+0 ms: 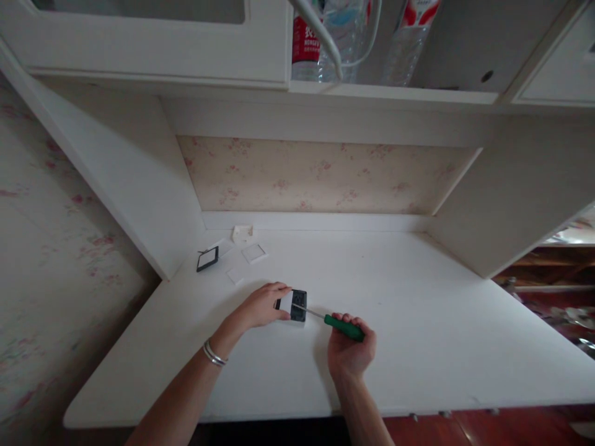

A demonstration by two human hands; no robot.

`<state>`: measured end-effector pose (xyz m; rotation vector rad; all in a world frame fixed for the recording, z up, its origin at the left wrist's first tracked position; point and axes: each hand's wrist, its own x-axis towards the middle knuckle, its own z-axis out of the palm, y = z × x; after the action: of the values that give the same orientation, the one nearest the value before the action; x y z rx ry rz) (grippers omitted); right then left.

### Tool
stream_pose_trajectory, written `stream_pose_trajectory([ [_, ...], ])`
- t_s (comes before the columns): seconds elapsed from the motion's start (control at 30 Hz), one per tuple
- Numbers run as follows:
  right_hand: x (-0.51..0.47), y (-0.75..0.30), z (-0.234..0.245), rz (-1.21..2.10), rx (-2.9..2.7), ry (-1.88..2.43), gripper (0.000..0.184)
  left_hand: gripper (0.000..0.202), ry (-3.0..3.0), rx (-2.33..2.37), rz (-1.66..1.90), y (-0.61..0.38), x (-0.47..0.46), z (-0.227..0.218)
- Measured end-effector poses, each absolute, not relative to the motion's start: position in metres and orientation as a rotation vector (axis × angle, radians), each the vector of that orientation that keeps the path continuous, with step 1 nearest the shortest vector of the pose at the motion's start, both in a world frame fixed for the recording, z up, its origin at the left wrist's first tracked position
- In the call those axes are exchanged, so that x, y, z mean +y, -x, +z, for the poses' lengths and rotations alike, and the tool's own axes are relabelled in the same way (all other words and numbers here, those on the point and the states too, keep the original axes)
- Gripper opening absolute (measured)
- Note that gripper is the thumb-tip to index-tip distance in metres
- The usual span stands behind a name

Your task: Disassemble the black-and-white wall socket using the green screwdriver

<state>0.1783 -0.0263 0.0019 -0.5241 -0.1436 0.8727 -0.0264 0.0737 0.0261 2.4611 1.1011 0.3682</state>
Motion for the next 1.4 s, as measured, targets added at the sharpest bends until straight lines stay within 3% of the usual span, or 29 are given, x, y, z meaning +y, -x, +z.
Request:
stream_pose_trajectory([
  [0.47,-0.005,-0.166,0.059,0.780,-0.776,0.626,0.014,0.068,-2.433,1.087,0.404,0.026,0.069,0.030],
  [1.07,-0.008,-0.185,0.007,0.942,-0.161,0.637,0.011,0.070,-2.464,1.093,0.343,0.025,0.072,0.034],
  [1.4,-0.003,-0.188,0.037,0.883,-0.262,0.669,0.021,0.068,-2.324,1.131,0.598,0.023,0.066,0.032],
])
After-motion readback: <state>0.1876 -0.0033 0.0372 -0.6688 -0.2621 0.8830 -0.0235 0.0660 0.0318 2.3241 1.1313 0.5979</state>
